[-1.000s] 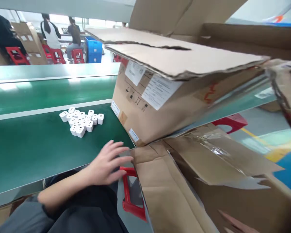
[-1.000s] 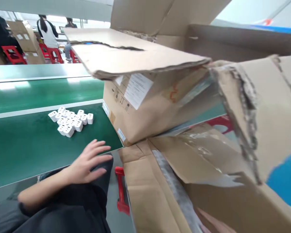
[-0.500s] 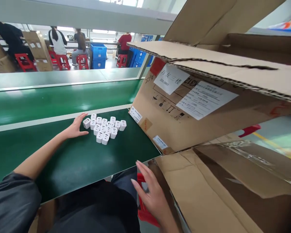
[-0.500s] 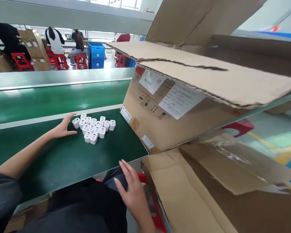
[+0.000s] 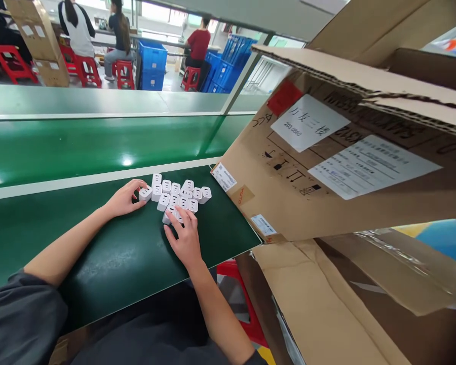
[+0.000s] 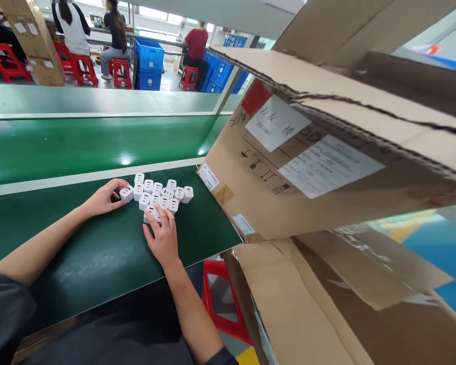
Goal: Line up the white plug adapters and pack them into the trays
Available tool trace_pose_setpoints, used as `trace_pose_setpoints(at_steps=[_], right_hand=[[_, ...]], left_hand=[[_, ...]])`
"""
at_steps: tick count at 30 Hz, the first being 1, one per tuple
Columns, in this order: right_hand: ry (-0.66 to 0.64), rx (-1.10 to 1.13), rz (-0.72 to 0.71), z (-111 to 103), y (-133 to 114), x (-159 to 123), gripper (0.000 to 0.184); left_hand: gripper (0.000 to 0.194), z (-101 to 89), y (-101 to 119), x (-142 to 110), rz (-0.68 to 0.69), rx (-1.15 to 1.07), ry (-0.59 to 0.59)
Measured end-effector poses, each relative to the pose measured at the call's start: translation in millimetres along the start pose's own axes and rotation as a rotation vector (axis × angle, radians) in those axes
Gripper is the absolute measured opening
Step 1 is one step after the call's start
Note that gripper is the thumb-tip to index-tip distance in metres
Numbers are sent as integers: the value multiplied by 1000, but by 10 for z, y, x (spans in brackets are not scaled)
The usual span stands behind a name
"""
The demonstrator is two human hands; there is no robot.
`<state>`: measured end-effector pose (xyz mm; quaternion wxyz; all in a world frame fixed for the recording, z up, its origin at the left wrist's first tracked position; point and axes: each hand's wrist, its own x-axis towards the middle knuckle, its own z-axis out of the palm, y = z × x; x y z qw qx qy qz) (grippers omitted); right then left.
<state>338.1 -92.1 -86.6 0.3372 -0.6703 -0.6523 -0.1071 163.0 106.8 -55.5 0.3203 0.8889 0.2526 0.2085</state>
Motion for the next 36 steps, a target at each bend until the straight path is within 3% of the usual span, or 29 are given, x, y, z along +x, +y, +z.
trace_pose_setpoints(at_steps=[7, 10, 13, 17, 24, 29, 33, 36], right_hand=[[77, 101, 0, -58, 45, -47, 34], [90, 179, -32, -82, 10, -48, 33], [79, 288, -51, -119, 2, -54, 40], [145, 380, 76, -165, 57, -65, 42], [24, 430, 152, -149, 66, -77, 35], [52, 554, 100, -152, 32, -101, 37], [184, 367, 143, -204, 112, -15, 36], [108, 143, 141, -208, 272, 111, 37]], left_hand=[[49, -4, 299, -68, 36, 170, -344], [56, 84, 456, -114, 94, 199, -414], [60, 158, 542, -149, 175, 230, -389], [63, 186, 588, -174, 271, 272, -341], [70, 254, 656, -196, 227, 253, -319], [61, 386, 746, -252, 253, 323, -254], [68, 480, 759, -288, 281, 421, -165], [59, 541, 725, -288, 316, 468, -157]])
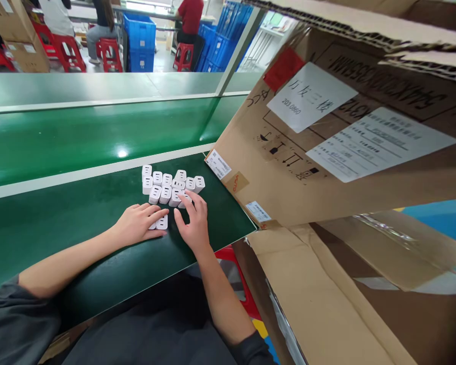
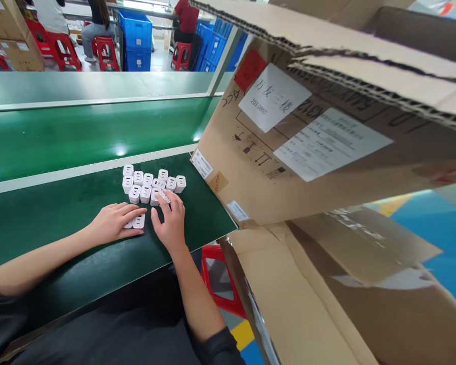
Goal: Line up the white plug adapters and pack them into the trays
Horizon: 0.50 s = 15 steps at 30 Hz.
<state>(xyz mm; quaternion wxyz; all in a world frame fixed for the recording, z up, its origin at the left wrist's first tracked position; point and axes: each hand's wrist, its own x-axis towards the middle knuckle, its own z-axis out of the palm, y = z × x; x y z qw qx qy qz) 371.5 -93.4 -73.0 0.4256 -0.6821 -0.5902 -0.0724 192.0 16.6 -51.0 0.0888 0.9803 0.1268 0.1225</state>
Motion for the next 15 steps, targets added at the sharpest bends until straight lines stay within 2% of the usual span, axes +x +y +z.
trace_pose_setpoints(at_steps=[3, 5, 12, 15], right_hand=[[-165, -105, -35, 9, 132, 70, 41], [-201, -113, -36, 1, 153, 24, 42], [-155, -23, -36, -105, -149, -347, 45], [-130, 50, 39, -137, -206, -397, 51]], left_hand=[[56, 43, -25, 11, 4, 3, 2], [57, 43, -40, 19, -17, -6, 10], [59, -54, -11, 33, -59, -4, -27], [66, -90, 16, 36, -78, 21, -38]])
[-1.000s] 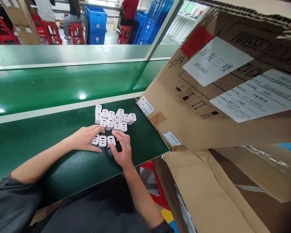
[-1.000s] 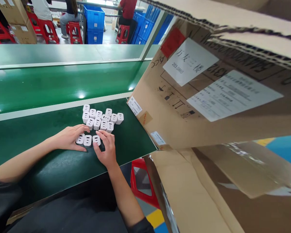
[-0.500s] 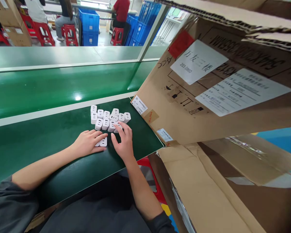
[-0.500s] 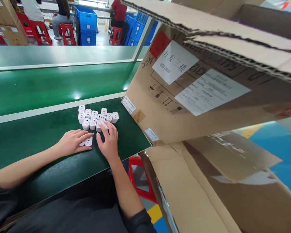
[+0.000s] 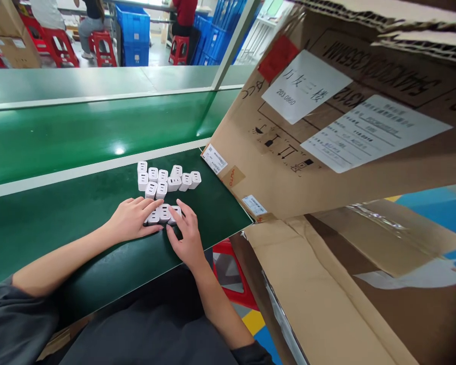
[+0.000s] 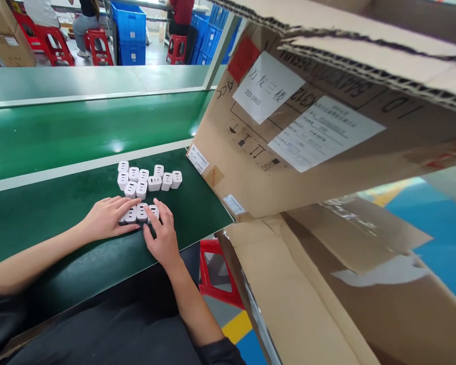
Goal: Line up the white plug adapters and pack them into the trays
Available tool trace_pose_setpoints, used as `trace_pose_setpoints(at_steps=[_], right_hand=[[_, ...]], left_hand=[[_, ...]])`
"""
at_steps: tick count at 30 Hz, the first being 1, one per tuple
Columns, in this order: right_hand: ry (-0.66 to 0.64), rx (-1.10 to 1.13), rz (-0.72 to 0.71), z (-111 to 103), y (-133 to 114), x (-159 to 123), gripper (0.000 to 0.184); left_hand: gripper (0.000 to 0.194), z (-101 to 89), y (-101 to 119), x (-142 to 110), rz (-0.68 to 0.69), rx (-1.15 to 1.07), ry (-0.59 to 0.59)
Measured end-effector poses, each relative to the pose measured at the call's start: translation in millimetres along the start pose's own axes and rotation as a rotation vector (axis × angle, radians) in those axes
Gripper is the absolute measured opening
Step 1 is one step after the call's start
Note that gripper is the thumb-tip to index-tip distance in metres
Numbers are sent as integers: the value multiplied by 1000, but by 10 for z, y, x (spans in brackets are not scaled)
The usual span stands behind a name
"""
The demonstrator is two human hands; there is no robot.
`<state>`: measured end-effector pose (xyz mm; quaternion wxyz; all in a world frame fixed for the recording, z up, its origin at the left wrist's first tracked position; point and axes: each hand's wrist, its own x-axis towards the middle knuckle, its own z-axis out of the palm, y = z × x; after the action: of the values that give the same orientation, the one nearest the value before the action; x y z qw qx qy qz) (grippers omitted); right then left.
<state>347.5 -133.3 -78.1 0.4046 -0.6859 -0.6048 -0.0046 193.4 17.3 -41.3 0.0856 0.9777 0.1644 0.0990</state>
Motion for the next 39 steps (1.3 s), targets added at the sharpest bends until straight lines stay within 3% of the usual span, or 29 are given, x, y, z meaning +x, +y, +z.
trace_pose_setpoints(at_steps=[4, 8, 16, 19, 24, 30, 33, 36, 39], right_hand=[[-8, 88, 75, -21, 63, -14, 55], [-25, 160, 73, -17, 114, -33, 44], [27, 166, 115, 2, 136, -40, 41], [83, 103, 140, -19, 104, -33, 44], [251, 87, 23, -247, -145, -45, 51], [24, -42, -229, -542, -476, 103, 72], [-81, -144, -221, -703, -510, 166, 68], [-138, -242, -185, -955, -468, 113, 67], [-157, -312, -142, -1335, -360, -43, 64]], left_hand=[[71, -32, 29, 19, -7, 58, -20], [72, -31, 53, 51, -3, 108, -64], [62, 32, 13, 70, -62, 30, -56], [66, -63, 0, 70, -162, -237, -11], [79, -217, 180, 107, -566, -1211, -1], [64, -116, 523, 136, -927, -1725, 43], [56, -54, 711, 180, -944, -1823, 71], [57, 10, 968, 294, -940, -1800, 12], [66, 125, 1242, 462, -754, -1736, -141]])
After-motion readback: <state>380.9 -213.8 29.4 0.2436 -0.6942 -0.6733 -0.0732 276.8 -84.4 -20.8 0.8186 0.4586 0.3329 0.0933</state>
